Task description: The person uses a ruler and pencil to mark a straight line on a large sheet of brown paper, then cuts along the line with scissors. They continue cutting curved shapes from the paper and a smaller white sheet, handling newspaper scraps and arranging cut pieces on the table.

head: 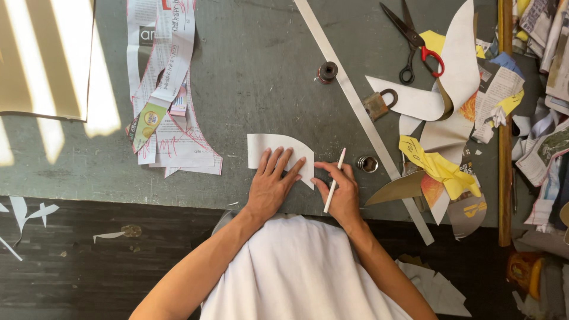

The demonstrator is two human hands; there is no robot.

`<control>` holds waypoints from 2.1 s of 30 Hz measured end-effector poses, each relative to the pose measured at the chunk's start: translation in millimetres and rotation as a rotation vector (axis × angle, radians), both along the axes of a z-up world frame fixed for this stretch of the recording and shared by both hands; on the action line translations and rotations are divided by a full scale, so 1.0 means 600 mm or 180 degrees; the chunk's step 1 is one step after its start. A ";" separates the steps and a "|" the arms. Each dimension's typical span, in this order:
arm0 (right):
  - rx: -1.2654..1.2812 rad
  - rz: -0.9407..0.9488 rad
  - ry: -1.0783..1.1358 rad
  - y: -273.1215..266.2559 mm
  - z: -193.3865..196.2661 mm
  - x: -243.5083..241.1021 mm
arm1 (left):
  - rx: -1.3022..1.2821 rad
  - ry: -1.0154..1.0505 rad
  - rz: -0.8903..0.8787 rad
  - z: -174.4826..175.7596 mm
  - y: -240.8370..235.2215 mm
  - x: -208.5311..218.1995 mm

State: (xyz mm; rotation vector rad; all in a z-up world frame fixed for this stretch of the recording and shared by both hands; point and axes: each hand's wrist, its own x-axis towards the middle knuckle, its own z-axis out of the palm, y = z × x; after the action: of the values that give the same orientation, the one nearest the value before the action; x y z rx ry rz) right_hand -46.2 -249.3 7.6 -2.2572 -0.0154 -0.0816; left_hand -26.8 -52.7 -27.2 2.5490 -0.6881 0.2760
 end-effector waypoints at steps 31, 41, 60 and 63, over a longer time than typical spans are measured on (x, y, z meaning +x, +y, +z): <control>-0.0271 0.0004 -0.0283 -0.040 0.040 0.102 | -0.0139 0.0182 0.0037 0.029 -0.008 0.003; -0.0701 0.0208 -0.0589 -0.005 0.003 0.347 | 0.0342 0.0425 0.0022 0.010 -0.012 0.002; -0.0176 0.1501 -0.0228 0.041 0.051 0.102 | -0.0517 0.0461 0.0227 0.021 0.000 0.011; -0.0078 0.1459 0.0051 0.027 0.044 0.097 | -0.0701 0.0869 0.0069 0.041 0.020 0.017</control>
State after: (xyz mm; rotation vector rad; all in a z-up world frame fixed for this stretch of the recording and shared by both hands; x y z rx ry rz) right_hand 11.7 -233.1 33.9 -2.2230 -0.5240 0.1822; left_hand -16.7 -40.6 -2.3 2.3256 -0.4967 0.0075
